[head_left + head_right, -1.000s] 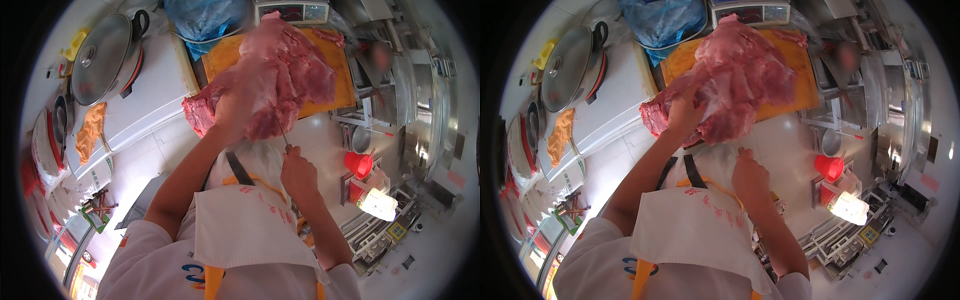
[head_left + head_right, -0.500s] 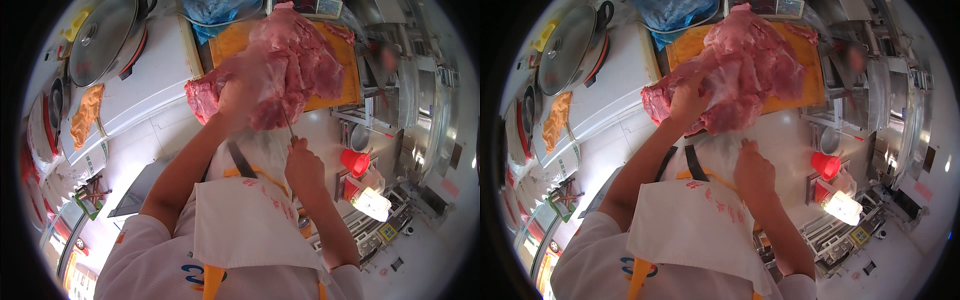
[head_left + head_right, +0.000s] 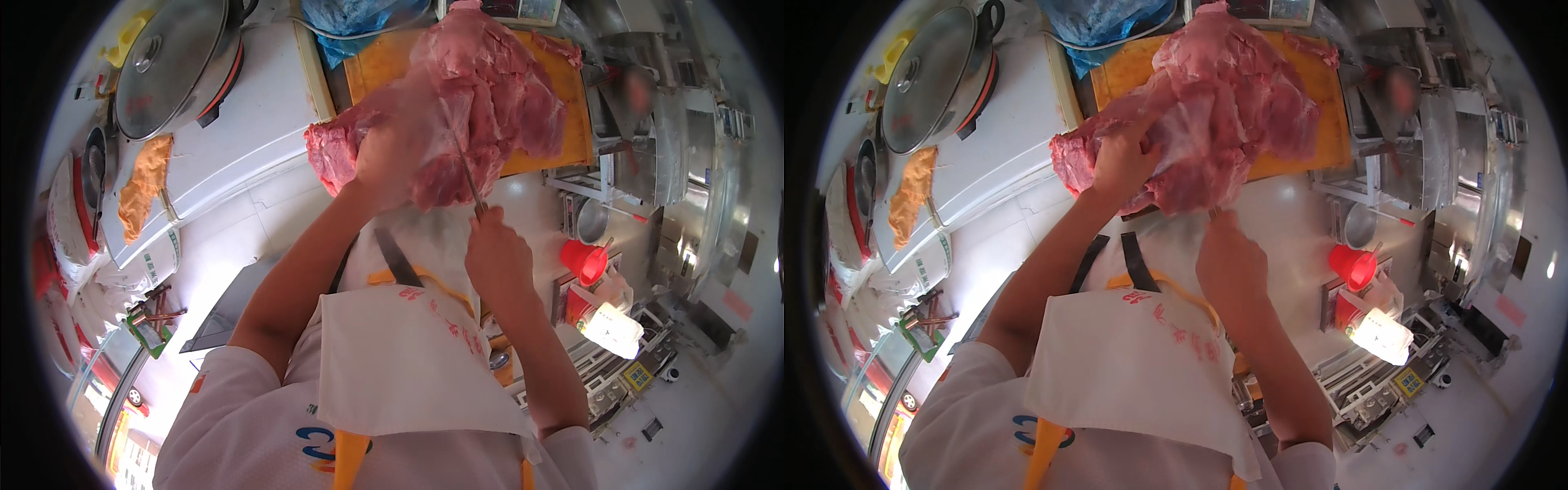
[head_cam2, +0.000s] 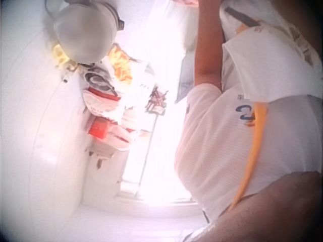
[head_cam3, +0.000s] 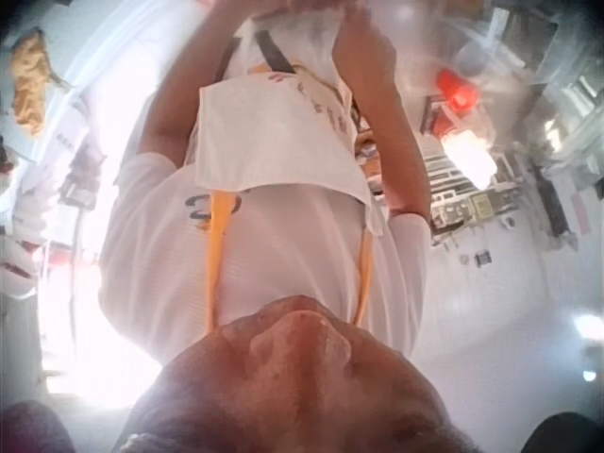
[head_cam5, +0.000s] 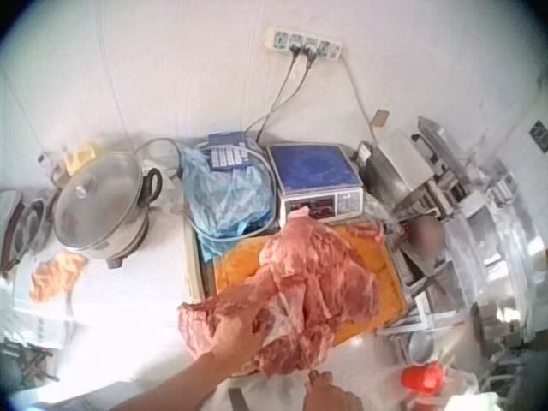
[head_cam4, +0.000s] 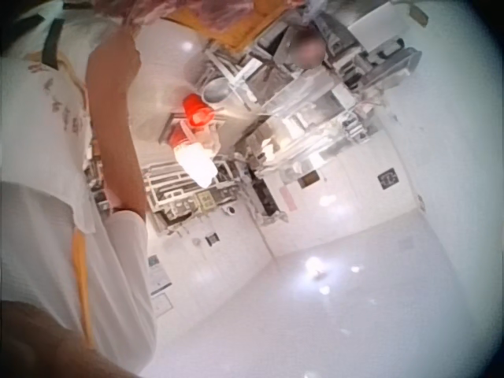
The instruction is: The person cuts a large piece of raw meat using a knife, removing small portions and placing them into a metal bowl.
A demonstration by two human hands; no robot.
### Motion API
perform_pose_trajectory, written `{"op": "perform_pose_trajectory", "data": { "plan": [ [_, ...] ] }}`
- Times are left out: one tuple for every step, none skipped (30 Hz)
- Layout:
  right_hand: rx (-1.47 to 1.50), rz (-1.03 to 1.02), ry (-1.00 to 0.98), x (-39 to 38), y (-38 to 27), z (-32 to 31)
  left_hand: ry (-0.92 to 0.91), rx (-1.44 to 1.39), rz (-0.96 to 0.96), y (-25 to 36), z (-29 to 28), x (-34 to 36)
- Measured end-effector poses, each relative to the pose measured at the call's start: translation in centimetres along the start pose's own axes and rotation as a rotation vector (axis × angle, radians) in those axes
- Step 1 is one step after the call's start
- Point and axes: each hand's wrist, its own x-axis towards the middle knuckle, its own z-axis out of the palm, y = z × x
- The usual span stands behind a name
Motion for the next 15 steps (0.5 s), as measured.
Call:
{"op": "perform_pose_trajectory", "data": {
  "plan": [
    [0.005, -0.015, 0.02, 1.4, -0.3, -0.1, -0.003, 0.007, 0.014, 0.1, -0.1, 0.4],
    [0.011, -0.029, 0.04, 2.2, -0.3, 0.0, -0.008, 0.015, 0.024, 0.2, -0.2, 0.5],
    [0.014, -0.028, 0.049, 2.4, 0.4, 0.6, -0.016, 0.013, 0.03, 0.5, -0.4, 0.7],
    [0.015, -0.031, 0.053, 2.6, 1.5, 1.6, -0.018, 0.018, 0.028, 0.6, -0.4, 0.7],
    [0.015, -0.032, 0.058, 2.6, 2.5, 2.1, -0.023, 0.022, 0.031, 0.7, -0.2, 0.6],
    [0.021, -0.011, 0.032, 2.4, 3.0, 2.2, -0.016, 0.045, 0.027, 0.3, -0.2, 0.6],
    [0.025, 0.018, 0.004, 1.5, 3.5, 2.2, -0.024, 0.042, 0.008, 0.5, -0.3, 0.2],
    [0.028, 0.047, -0.025, 0.6, 4.0, 2.3, -0.028, 0.042, -0.013, 0.5, -0.3, 0.1],
    [0.011, 0.059, -0.038, -0.5, 4.3, 2.1, -0.039, 0.018, -0.042, 1.8, -0.8, 0.2],
    [-0.008, 0.06, -0.045, -1.3, 4.5, 1.8, -0.039, 0.0, -0.071, 2.5, -1.0, 0.5],
    [-0.028, 0.06, -0.053, -2.0, 4.7, 1.6, 0.019, -0.006, -0.016, 2.5, -0.2, 0.6],
    [0.045, 0.078, -0.014, -2.8, 5.0, 1.5, 0.074, -0.01, 0.039, 2.3, 0.9, 0.2],
    [0.122, 0.104, 0.016, -3.5, 5.7, 1.7, 0.117, -0.017, 0.091, 3.1, 1.4, 0.2],
    [0.199, 0.129, 0.046, -3.9, 6.1, 1.9, -0.077, -0.032, 0.047, 3.8, 1.5, -0.3],
    [0.277, 0.114, 0.084, -4.0, 6.2, 2.2, -0.093, 0.019, 0.07, 3.6, 2.4, -1.2]
  ]
}}
